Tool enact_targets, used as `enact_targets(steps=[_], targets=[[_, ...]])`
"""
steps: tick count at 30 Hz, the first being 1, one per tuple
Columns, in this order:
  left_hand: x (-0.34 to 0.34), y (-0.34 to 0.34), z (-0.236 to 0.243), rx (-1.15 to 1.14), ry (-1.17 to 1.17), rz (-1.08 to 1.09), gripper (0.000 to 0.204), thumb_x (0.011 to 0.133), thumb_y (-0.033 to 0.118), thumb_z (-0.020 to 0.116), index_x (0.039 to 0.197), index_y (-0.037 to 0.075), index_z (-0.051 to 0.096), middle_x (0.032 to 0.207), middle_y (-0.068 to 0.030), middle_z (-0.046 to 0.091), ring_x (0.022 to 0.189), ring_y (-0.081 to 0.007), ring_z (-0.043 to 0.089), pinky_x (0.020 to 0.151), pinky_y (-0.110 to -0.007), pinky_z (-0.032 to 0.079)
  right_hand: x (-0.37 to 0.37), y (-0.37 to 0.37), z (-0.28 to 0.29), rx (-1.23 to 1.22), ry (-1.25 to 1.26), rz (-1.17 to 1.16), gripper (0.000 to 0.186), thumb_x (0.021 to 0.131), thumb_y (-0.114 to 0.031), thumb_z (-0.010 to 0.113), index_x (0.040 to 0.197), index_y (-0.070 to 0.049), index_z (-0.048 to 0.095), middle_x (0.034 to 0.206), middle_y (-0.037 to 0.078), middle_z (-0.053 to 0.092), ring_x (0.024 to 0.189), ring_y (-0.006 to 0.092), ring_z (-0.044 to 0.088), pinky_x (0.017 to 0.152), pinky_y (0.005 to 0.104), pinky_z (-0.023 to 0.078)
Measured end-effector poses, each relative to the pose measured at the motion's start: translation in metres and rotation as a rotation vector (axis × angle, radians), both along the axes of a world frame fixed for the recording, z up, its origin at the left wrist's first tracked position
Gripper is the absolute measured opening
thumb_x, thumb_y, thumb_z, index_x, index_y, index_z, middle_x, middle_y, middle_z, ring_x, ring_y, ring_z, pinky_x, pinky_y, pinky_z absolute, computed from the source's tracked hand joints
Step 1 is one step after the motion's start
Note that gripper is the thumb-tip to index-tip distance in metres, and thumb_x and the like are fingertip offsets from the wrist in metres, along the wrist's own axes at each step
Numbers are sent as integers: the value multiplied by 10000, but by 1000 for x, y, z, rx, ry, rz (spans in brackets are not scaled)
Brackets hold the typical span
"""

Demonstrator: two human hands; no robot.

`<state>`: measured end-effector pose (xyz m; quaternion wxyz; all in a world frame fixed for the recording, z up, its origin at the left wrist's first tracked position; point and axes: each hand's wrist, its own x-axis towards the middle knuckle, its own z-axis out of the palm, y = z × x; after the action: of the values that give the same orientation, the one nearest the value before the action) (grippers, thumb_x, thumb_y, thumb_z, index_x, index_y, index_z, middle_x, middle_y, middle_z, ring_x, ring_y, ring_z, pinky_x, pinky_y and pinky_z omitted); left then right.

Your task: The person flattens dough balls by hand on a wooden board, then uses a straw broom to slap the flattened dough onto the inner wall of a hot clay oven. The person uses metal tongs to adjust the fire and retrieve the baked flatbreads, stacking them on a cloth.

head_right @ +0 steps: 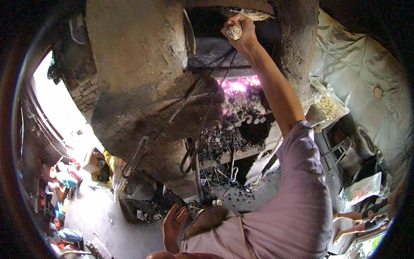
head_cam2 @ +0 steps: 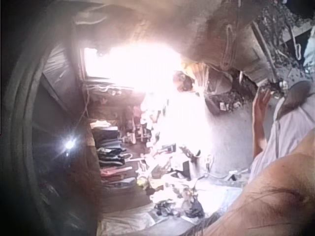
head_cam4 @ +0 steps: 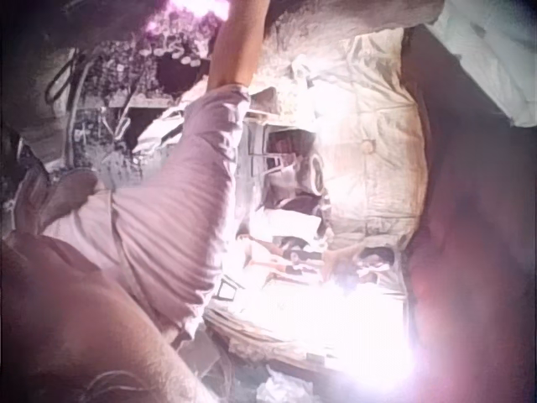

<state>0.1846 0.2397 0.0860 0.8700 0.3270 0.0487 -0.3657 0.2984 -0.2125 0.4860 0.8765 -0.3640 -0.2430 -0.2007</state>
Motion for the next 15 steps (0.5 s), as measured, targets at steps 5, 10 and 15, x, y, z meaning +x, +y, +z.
enact_targets(steps=[5,10,15], targets=[[-5,-10,-8,38,-2,-24,372,874,252,482,1186,51,459,1077,-230,548,957,-277,579,883,-386,435,-1,-11,-52,-189,193,-410,104,711,-67,454,633,-40,519,556,96,517,449,204,518,428,331,469],[-5,-20,-14,-41,-31,-96,377,881,207,458,1215,36,422,1084,-238,540,987,-284,564,918,-400,410,-25,3,-74,-201,188,-412,20,645,-75,546,652,-64,531,548,91,502,427,195,513,359,296,437],[-14,-23,-20,-1,-65,-162,416,883,254,464,1227,26,415,1108,-240,524,994,-302,557,885,-405,436,-84,37,-84,137,149,9,350,597,-105,549,922,-3,464,605,74,466,446,151,460,343,263,417]])
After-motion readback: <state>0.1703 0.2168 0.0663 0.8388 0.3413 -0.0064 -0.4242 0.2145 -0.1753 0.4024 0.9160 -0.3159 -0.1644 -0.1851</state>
